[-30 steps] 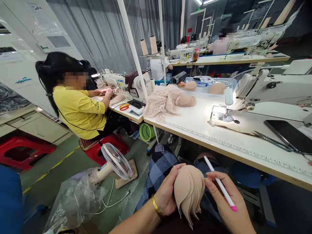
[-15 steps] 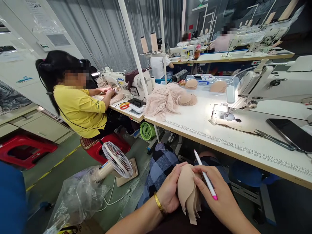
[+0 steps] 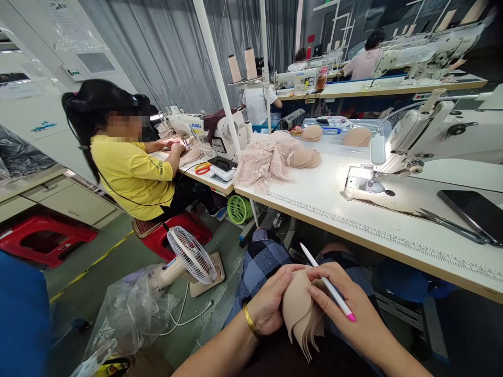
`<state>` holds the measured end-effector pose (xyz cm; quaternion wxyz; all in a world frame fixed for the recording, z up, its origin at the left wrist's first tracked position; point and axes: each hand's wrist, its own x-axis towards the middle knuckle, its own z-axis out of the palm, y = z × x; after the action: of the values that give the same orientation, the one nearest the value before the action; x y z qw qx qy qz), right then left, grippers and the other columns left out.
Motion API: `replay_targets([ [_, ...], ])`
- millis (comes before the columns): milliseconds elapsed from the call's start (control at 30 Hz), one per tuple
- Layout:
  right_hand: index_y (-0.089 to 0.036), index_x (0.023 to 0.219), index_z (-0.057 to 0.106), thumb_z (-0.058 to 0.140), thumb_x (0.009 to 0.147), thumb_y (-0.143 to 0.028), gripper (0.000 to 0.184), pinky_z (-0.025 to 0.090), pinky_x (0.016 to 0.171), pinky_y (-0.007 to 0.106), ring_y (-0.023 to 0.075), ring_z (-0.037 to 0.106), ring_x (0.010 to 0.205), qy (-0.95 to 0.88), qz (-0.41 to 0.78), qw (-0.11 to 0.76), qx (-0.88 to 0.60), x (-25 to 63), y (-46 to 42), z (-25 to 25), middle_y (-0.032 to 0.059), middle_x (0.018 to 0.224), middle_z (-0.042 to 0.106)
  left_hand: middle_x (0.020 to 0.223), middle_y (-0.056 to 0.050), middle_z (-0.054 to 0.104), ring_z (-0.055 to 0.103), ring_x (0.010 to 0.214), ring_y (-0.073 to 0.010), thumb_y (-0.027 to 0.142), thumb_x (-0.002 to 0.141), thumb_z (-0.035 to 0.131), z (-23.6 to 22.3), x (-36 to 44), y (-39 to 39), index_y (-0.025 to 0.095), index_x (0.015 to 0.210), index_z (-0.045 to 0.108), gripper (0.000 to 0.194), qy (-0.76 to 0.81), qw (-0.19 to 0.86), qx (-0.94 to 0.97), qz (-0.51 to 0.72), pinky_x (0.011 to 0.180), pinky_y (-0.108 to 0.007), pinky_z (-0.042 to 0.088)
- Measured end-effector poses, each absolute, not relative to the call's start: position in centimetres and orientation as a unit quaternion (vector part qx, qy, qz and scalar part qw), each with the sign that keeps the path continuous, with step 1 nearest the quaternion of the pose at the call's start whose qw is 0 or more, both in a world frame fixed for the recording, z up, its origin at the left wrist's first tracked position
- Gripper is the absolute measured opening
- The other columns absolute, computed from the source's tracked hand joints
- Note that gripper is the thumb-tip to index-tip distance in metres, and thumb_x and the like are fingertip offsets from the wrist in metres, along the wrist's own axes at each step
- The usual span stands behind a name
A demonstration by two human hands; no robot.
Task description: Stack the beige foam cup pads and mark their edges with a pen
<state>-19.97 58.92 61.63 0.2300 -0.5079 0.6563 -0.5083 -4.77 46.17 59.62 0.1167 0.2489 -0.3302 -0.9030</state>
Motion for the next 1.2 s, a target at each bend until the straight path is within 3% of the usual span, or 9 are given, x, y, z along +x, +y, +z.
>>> replay_targets([
  [167,-0.037,0.115,0.067,0.064,0.105,-0.042,0.012,0.049,0.091,0.044,0.0268,0.062,0.105,0.678,-0.494,0.21,-0.502,-19.7,58.7,61.3,0.0001,0.109,0.067,0.118,-0.012,0.073,0.066,0.11,-0.0247,0.063,0.086,0.081,59.0,-5.5,46.7,0.017,0.123,0.071,0.06,-0.334,0.133,0.248,-0.9,0.102,-0.038,0.048],
  [333,-0.034,0.106,0.064,0.056,0.108,-0.039,0.009,0.047,0.086,0.043,0.0254,0.059,0.098,0.675,-0.432,0.316,-0.508,-20.0,58.7,62.5,-0.0004,0.106,0.064,0.112,-0.011,0.074,0.069,0.1,-0.0242,0.074,0.08,0.08,57.8,-5.7,46.6,0.018,0.121,0.07,0.07,-0.317,0.11,0.26,-0.906,0.092,-0.036,0.051],
  [467,-0.039,0.123,0.065,0.062,0.106,-0.037,0.017,0.046,0.091,0.045,0.0273,0.059,0.105,0.66,-0.429,0.215,-0.578,-20.1,58.4,63.2,0.0009,0.114,0.068,0.118,-0.014,0.074,0.069,0.112,-0.0282,0.074,0.079,0.081,57.9,-5.4,46.8,0.018,0.121,0.071,0.07,-0.318,0.115,0.223,-0.914,0.102,-0.04,0.05],
  [567,-0.041,0.13,0.065,0.064,0.105,-0.042,0.025,0.048,0.095,0.044,0.0276,0.063,0.11,0.664,-0.489,0.163,-0.542,-20.4,58.4,62.6,0.0015,0.12,0.071,0.13,-0.018,0.073,0.068,0.121,-0.0324,0.072,0.083,0.079,58.0,-5.2,46.7,0.017,0.13,0.07,0.073,-0.309,0.122,0.225,-0.916,0.11,-0.046,0.048],
  [700,-0.038,0.131,0.068,0.061,0.105,-0.056,0.032,0.047,0.108,0.041,0.0281,0.062,0.126,0.665,-0.588,0.264,-0.377,-20.5,58.6,60.0,0.0034,0.137,0.068,0.144,-0.017,0.068,0.065,0.13,-0.0342,0.077,0.085,0.072,57.5,-5.1,46.5,0.021,0.147,0.062,0.084,-0.257,0.091,0.245,-0.93,0.117,-0.051,0.044],
  [867,-0.034,0.126,0.068,0.055,0.105,-0.061,0.037,0.047,0.114,0.048,0.0313,0.062,0.131,0.535,-0.685,0.432,-0.24,-18.5,58.6,57.0,0.0078,0.141,0.069,0.134,-0.017,0.074,0.064,0.132,-0.0344,0.074,0.093,0.064,56.8,-4.6,46.7,0.016,0.137,0.071,0.074,-0.235,0.074,0.204,-0.947,0.119,-0.047,0.041],
  [1067,-0.036,0.136,0.064,0.053,0.108,-0.056,0.036,0.034,0.125,0.051,0.0319,0.051,0.144,0.543,-0.647,0.433,-0.315,-18.0,58.7,56.6,0.0066,0.152,0.061,0.127,-0.017,0.077,0.062,0.135,-0.0357,0.079,0.086,0.067,57.0,-4.1,47.0,0.014,0.137,0.071,0.083,-0.194,0.052,0.224,-0.954,0.124,-0.047,0.036],
  [1200,-0.039,0.147,0.055,0.058,0.105,-0.057,0.046,0.031,0.127,0.055,0.0335,0.044,0.149,0.588,-0.64,0.35,-0.35,-18.9,58.9,56.7,0.005,0.161,0.052,0.128,-0.021,0.076,0.064,0.134,-0.0371,0.082,0.091,0.058,57.7,-4.5,46.8,0.007,0.136,0.071,0.087,-0.18,0.061,0.222,-0.956,0.124,-0.049,0.036],
])
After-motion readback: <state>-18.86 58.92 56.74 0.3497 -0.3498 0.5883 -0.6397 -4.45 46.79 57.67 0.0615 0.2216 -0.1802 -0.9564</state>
